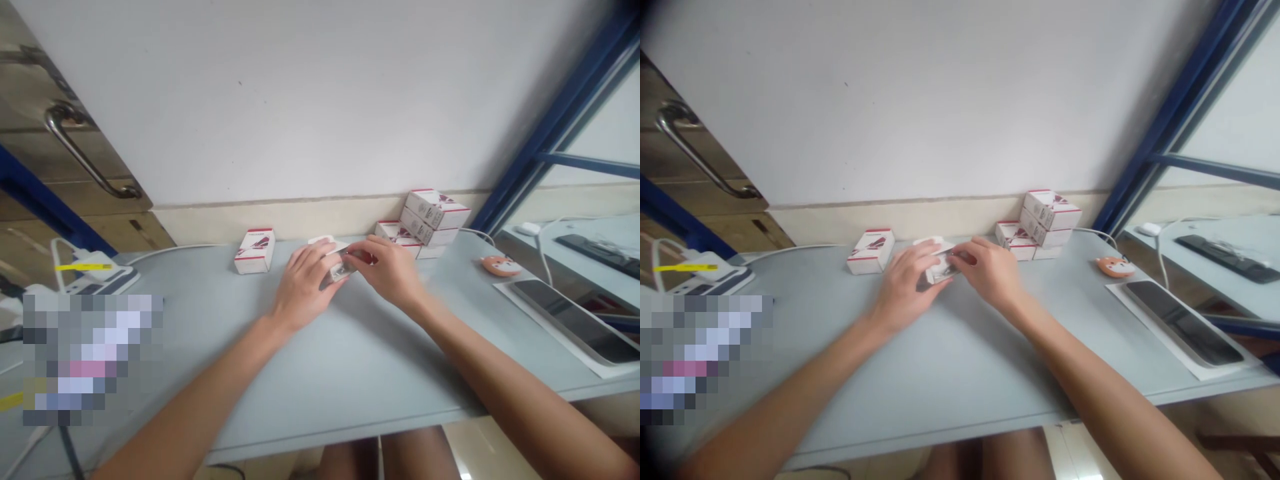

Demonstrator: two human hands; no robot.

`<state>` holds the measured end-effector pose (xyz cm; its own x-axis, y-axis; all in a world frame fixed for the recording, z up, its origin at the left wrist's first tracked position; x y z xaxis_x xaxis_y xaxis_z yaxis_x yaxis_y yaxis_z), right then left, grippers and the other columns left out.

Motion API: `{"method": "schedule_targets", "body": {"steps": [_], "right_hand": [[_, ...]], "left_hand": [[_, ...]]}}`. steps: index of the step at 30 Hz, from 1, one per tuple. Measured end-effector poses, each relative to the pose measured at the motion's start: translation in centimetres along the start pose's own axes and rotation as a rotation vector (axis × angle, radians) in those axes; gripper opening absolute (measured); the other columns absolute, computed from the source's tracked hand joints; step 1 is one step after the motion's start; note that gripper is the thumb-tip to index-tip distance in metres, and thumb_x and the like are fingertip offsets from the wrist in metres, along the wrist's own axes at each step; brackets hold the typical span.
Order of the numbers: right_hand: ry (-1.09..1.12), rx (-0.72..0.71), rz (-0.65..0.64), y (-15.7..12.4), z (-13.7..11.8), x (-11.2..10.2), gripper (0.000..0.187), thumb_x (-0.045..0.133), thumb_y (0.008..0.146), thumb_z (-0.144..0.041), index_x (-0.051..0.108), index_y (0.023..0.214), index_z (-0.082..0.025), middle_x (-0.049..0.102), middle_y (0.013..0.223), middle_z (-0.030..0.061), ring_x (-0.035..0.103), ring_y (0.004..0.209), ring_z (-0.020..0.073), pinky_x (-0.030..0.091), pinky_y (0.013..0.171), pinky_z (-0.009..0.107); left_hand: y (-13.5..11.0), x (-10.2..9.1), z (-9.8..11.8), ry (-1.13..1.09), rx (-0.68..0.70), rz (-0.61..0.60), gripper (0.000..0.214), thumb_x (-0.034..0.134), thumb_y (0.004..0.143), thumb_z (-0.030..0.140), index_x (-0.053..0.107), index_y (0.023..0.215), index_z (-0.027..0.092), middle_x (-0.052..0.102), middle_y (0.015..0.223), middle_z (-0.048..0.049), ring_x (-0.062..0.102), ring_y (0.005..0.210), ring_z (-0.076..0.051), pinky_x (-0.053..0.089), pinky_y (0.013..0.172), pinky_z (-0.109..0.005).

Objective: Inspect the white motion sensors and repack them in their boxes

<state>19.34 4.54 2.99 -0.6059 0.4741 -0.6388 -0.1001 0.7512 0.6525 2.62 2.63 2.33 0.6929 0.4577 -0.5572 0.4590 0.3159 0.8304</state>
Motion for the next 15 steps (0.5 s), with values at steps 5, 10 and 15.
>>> {"method": "schedule_targets", "body": {"steps": [5,10,15], "right_hand": [[-0.023,-0.074,0.051,-0.3,-0.2,-0.1,0.015,0.066,0.101,-0.037,0.077,0.097,-0.028,0.071,0.085,0.0000,0.063,0.068,0.0136,0.039,0.059,0.027],[0.040,-0.071,0.088,0.2,0.2,-0.8,0.015,0.062,0.102,-0.035,0.073,0.098,-0.025,0.071,0.092,0.0031,0.065,0.078,0.0169,0.046,0.068,0.030],[0.231,0.037,0.160,1.0,1.5,-2.2,0.017,0.058,0.104,-0.038,0.065,0.096,-0.024,0.067,0.094,0.0046,0.064,0.084,0.0191,0.050,0.074,0.033]], "left_hand": [[-1.2,0.6,-1.7,0.004,-0.129,0.087,0.078,0.086,0.083,0.022,0.041,0.145,0.032,0.042,0.159,-0.0196,0.034,0.159,-0.040,0.044,0.119,-0.061],[-2.6,3.1,-4.2,-0.256,-0.276,-0.127,0.095,0.075,0.089,0.013,0.018,0.163,0.034,0.048,0.153,-0.0201,0.073,0.111,-0.022,0.062,0.090,-0.037],[-1.5,2.1,-4.5,-0.289,-0.309,-0.126,0.088,0.074,0.095,0.024,0.019,0.163,0.035,0.070,0.131,-0.0099,0.075,0.107,-0.021,0.060,0.087,-0.033]]}}
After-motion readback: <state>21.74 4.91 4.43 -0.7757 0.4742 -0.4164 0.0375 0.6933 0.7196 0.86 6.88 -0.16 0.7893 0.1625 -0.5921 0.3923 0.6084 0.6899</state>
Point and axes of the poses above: each hand's wrist, its own y-axis towards the middle knuckle, its own x-axis out of the palm, z = x × y, the point moved 7 cm from there along y, towards the middle knuckle
